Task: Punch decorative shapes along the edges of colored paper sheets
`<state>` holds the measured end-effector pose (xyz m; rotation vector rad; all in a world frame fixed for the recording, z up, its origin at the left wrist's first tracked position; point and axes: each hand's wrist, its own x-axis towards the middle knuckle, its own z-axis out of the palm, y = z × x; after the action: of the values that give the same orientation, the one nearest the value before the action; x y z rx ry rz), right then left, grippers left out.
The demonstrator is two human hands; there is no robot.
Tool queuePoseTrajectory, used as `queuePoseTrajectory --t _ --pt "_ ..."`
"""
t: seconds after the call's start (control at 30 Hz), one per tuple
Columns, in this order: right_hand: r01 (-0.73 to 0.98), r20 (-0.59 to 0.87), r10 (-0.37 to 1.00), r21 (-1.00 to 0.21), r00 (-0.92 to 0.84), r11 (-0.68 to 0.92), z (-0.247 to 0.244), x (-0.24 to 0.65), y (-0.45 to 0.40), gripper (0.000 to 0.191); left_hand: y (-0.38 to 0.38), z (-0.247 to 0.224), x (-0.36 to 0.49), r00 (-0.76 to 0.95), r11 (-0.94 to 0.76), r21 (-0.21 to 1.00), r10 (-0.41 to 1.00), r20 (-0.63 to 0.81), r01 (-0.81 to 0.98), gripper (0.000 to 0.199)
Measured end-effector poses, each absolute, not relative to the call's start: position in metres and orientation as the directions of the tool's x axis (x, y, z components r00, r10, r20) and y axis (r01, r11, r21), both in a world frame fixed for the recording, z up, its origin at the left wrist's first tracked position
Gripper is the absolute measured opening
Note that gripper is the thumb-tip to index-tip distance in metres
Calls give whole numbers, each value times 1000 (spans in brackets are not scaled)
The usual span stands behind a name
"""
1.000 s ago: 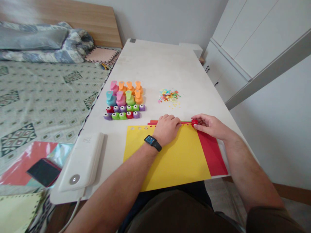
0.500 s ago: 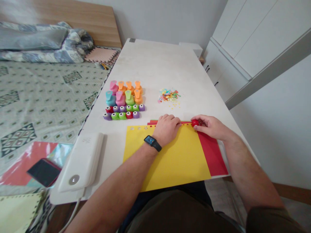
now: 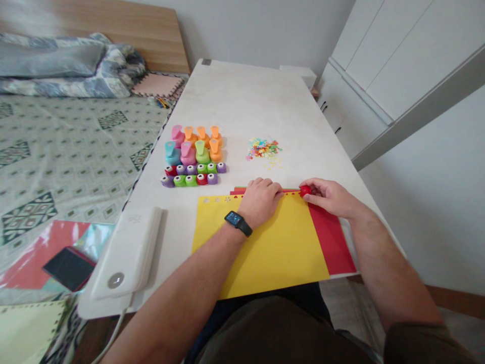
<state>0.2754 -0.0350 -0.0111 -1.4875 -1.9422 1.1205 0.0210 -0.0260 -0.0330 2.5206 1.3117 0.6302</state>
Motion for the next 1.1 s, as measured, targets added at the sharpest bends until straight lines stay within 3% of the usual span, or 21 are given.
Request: queuePoseTrajectory --t 0.57,1.1 --pt "552 -113 939 -829 -326 92 -11 278 -35 33 -26 -33 21 504 -571 385 821 269 725 24" --pt "631 -104 941 -764 -322 131 -11 276 -34 32 -26 -32 21 510 -577 384 817 270 721 24"
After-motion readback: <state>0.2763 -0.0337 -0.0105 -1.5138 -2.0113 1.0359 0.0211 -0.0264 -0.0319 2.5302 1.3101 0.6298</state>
